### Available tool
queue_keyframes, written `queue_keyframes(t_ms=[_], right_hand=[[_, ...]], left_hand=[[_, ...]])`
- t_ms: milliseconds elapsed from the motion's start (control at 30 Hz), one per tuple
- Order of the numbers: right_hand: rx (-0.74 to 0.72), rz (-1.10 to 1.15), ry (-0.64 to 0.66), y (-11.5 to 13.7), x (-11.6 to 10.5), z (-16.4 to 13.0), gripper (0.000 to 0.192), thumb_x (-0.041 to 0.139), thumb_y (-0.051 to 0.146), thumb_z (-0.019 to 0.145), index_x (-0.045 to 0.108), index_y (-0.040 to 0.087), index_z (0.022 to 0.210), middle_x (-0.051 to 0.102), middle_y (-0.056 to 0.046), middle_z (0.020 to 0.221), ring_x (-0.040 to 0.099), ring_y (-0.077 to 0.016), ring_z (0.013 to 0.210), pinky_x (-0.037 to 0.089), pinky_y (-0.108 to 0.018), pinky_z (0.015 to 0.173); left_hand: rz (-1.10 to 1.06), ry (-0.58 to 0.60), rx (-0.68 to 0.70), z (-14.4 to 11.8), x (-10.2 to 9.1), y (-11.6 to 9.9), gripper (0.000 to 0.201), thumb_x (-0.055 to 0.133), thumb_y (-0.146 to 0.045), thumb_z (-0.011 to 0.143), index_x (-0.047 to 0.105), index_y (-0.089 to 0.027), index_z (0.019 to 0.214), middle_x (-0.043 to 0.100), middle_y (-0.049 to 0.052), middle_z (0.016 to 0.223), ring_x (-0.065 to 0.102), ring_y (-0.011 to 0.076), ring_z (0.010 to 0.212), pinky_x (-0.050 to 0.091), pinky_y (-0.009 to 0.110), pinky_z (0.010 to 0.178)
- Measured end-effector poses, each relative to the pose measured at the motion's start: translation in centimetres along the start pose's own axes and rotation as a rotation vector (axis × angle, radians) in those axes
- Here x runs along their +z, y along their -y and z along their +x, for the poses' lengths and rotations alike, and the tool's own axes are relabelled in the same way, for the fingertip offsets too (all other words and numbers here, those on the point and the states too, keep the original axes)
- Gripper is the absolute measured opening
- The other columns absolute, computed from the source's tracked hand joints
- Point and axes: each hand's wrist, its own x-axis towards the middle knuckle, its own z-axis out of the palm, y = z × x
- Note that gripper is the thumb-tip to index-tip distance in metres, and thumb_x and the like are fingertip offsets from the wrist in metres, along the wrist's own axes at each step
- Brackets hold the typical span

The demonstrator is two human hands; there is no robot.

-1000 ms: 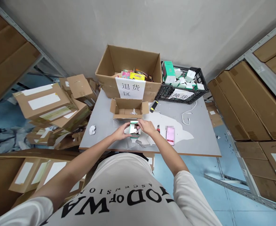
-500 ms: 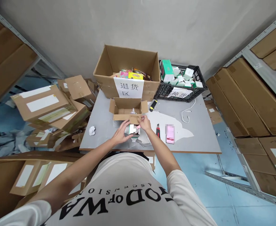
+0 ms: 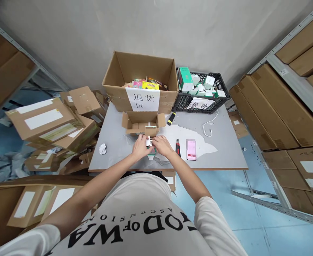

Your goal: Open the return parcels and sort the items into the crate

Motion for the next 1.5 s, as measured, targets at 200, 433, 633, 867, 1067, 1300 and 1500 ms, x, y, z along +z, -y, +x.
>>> queue_keyframes(t_ms=[200, 433, 633, 867, 1067, 1300, 1500], right_hand=[[0.112, -0.079, 0.118, 0.5, -1.0, 1.1, 0.02, 0.048, 0.024, 0.091, 0.062, 0.019, 0.103, 0.064, -0.011, 0.103, 0.05, -0.024, 0.099, 0.031, -0.036, 0.084], [0.194, -0.171, 0.219, 0.6, -1.6, 2.1, 0.017, 0.059, 0.026, 0.084, 0.064, 0.018, 0.098, 0.063, -0.012, 0.1, 0.051, -0.0257, 0.096, 0.03, -0.035, 0.079], [0.251, -0.087, 0.285, 0.2, -1.6, 2.7, 0.018, 0.053, 0.015, 0.085, 0.066, 0.021, 0.097, 0.062, -0.01, 0.102, 0.053, -0.0241, 0.097, 0.028, -0.034, 0.076], [0.107, -0.209, 0.283, 0.6, -1.8, 2.6, 0.026, 0.04, 0.009, 0.091, 0.064, 0.016, 0.098, 0.061, -0.014, 0.101, 0.05, -0.0262, 0.1, 0.026, -0.042, 0.085], [0.006, -0.274, 0.214, 0.4, -1.0, 1.8, 0.029, 0.036, 0.011, 0.092, 0.061, 0.015, 0.107, 0.06, -0.015, 0.099, 0.05, -0.0262, 0.098, 0.023, -0.045, 0.095], [-0.074, -0.281, 0.172, 0.2, -1.1, 0.7, 0.036, 0.029, 0.014, 0.095, 0.052, 0.014, 0.122, 0.057, -0.014, 0.101, 0.048, -0.0259, 0.097, 0.027, -0.044, 0.095], [-0.048, -0.145, 0.183, 0.0, -1.3, 0.0, 0.037, 0.031, 0.013, 0.094, 0.047, 0.014, 0.128, 0.053, -0.012, 0.105, 0.045, -0.0226, 0.097, 0.034, -0.036, 0.09]], left_hand=[[-0.116, -0.057, -0.028, 0.4, 0.8, 0.5, 0.039, 0.063, -0.038, 0.075, 0.048, -0.019, 0.105, 0.05, 0.011, 0.106, 0.059, 0.0278, 0.091, 0.049, 0.038, 0.074], [-0.389, -0.153, -0.028, 0.1, 1.0, 2.1, 0.04, 0.042, -0.015, 0.083, 0.043, -0.019, 0.122, 0.059, 0.01, 0.108, 0.059, 0.0242, 0.099, 0.05, 0.039, 0.084], [-0.377, -0.132, 0.081, -1.1, 1.8, 3.5, 0.042, 0.04, -0.017, 0.085, 0.051, -0.018, 0.125, 0.044, 0.014, 0.134, 0.046, 0.0259, 0.124, 0.04, 0.043, 0.103], [-0.217, 0.078, 0.204, -0.5, 1.8, 3.7, 0.098, 0.074, -0.039, 0.064, 0.022, -0.02, 0.145, 0.031, 0.019, 0.147, 0.029, 0.0375, 0.136, 0.014, 0.062, 0.11], [-0.189, 0.07, 0.143, 0.7, 2.3, 3.8, 0.098, 0.077, -0.042, 0.063, 0.024, -0.021, 0.143, 0.048, 0.016, 0.13, 0.046, 0.0349, 0.124, 0.018, 0.059, 0.109], [-0.153, 0.03, 0.156, -0.1, 2.1, 3.6, 0.093, 0.076, -0.046, 0.065, 0.028, -0.021, 0.14, 0.049, 0.016, 0.127, 0.047, 0.0343, 0.121, 0.019, 0.058, 0.109], [-0.186, -0.009, 0.165, -0.3, 1.8, 3.4, 0.091, 0.078, -0.047, 0.059, 0.035, -0.022, 0.136, 0.053, 0.013, 0.12, 0.049, 0.0349, 0.117, 0.017, 0.06, 0.109]])
